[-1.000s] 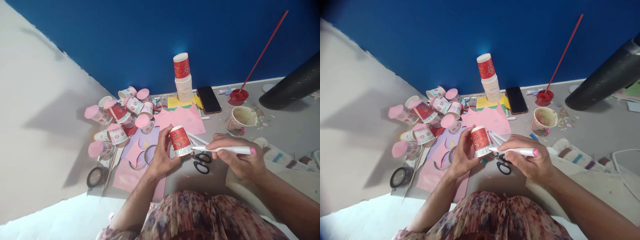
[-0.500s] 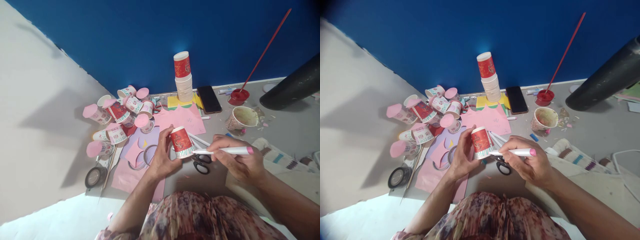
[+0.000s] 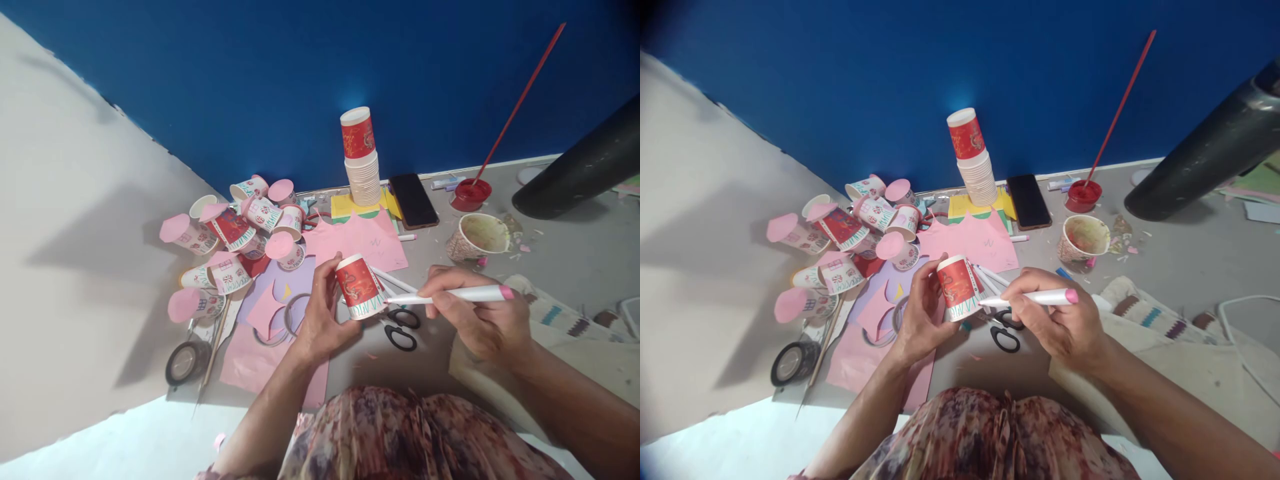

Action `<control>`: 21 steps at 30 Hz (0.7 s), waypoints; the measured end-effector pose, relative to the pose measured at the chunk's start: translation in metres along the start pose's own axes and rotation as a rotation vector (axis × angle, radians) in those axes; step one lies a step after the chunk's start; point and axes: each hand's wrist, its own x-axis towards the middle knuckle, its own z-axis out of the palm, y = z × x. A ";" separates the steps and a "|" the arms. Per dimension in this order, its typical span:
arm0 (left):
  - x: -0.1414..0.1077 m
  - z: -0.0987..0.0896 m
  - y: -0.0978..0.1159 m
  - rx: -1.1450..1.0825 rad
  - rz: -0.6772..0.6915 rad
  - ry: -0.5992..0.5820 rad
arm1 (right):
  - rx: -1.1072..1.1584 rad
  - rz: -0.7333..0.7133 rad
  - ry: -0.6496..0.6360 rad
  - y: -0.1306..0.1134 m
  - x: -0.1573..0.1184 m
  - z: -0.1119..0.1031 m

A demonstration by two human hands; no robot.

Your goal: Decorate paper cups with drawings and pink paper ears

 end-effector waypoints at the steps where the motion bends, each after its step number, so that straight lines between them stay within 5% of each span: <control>1: 0.000 0.000 0.000 -0.006 -0.007 0.004 | 0.010 0.006 0.017 0.001 -0.001 0.000; 7: -0.001 0.001 0.000 0.001 0.013 0.012 | 0.007 -0.036 -0.051 -0.004 0.005 0.001; 14: 0.000 0.001 0.001 0.024 0.013 0.019 | 0.091 0.046 0.067 -0.001 0.003 0.000; 21: 0.000 0.002 0.002 0.011 0.031 0.014 | 0.078 0.090 0.006 -0.002 0.004 0.001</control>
